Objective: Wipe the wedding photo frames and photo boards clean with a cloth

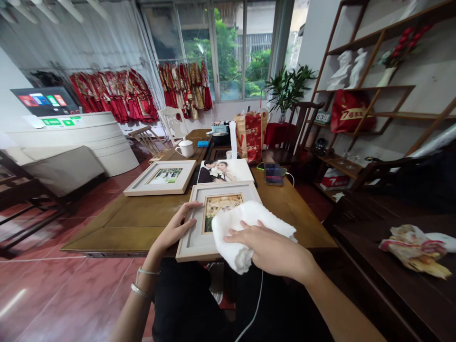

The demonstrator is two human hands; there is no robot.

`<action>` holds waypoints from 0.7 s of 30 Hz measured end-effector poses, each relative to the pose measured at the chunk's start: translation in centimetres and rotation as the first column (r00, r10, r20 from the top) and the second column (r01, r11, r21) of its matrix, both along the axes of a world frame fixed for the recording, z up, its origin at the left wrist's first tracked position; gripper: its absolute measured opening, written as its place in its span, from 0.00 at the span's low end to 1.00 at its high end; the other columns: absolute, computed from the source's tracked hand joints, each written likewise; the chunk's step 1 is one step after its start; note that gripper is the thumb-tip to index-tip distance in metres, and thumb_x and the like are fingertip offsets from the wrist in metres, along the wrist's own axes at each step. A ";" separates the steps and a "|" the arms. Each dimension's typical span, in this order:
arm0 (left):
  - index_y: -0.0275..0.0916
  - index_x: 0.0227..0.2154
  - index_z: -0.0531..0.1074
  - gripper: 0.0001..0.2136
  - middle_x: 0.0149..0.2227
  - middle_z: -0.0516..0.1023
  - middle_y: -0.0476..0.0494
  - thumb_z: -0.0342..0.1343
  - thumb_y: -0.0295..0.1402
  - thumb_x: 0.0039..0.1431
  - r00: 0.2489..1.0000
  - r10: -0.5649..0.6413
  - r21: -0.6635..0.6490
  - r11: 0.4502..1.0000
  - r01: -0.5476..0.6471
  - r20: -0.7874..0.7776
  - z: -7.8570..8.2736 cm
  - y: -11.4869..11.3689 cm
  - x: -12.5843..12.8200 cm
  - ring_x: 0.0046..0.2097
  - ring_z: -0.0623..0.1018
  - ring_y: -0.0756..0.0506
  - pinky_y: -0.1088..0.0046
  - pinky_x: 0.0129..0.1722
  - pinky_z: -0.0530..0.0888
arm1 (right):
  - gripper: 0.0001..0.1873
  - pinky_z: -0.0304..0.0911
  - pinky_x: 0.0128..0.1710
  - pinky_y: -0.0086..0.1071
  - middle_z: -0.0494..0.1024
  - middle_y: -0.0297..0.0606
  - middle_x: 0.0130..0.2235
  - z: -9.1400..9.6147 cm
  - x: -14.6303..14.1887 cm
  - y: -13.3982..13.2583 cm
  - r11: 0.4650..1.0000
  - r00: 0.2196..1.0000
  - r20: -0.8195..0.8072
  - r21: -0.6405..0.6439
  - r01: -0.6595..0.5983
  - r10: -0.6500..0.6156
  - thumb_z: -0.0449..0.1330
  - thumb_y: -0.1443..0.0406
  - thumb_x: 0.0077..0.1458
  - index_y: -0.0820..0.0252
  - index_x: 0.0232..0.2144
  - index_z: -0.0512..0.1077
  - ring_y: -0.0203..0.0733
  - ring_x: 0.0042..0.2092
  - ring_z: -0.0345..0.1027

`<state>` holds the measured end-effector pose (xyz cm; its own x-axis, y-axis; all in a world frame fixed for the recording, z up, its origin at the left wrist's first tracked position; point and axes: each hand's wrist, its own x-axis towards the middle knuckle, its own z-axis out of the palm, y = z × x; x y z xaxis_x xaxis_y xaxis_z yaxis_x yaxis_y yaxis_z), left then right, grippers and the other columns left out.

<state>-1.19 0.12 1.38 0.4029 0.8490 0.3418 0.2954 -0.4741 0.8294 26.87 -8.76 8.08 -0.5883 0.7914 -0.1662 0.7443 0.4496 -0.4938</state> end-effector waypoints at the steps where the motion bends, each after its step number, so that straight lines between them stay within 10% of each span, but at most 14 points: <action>1: 0.41 0.51 0.64 0.18 0.56 0.67 0.41 0.50 0.26 0.56 1.000 0.000 -0.003 1.000 0.000 0.004 0.0 0.0 0.0 0.62 0.61 0.42 0.59 0.64 0.53 | 0.46 0.38 0.64 0.47 0.61 0.21 0.61 0.0 0.5 0.0 1.000 1.000 -0.002 0.000 0.022 -0.022 0.44 0.80 0.37 0.44 0.58 0.62 0.42 0.65 0.45; 15: 0.40 0.51 0.65 0.18 0.56 0.66 0.41 0.50 0.26 0.56 1.000 0.012 -0.014 1.000 -0.012 0.001 0.3 -0.2 0.0 0.61 0.62 0.40 0.59 0.63 0.54 | 0.44 0.37 0.63 0.54 0.55 0.34 0.65 -2.2 1.4 10.5 0.903 0.935 0.096 0.311 0.298 -0.342 0.44 0.82 0.41 0.56 0.62 0.56 0.49 0.67 0.33; 21: 0.40 0.50 0.65 0.18 0.55 0.67 0.41 0.50 0.26 0.56 1.000 0.005 -0.005 1.000 -0.005 0.008 0.2 -0.2 0.0 0.61 0.62 0.41 0.60 0.63 0.54 | 0.49 0.29 0.62 0.57 0.53 0.31 0.65 -2.6 -2.4 7.1 0.979 0.996 0.071 0.200 0.038 -0.053 0.45 0.82 0.36 0.51 0.62 0.55 0.47 0.67 0.33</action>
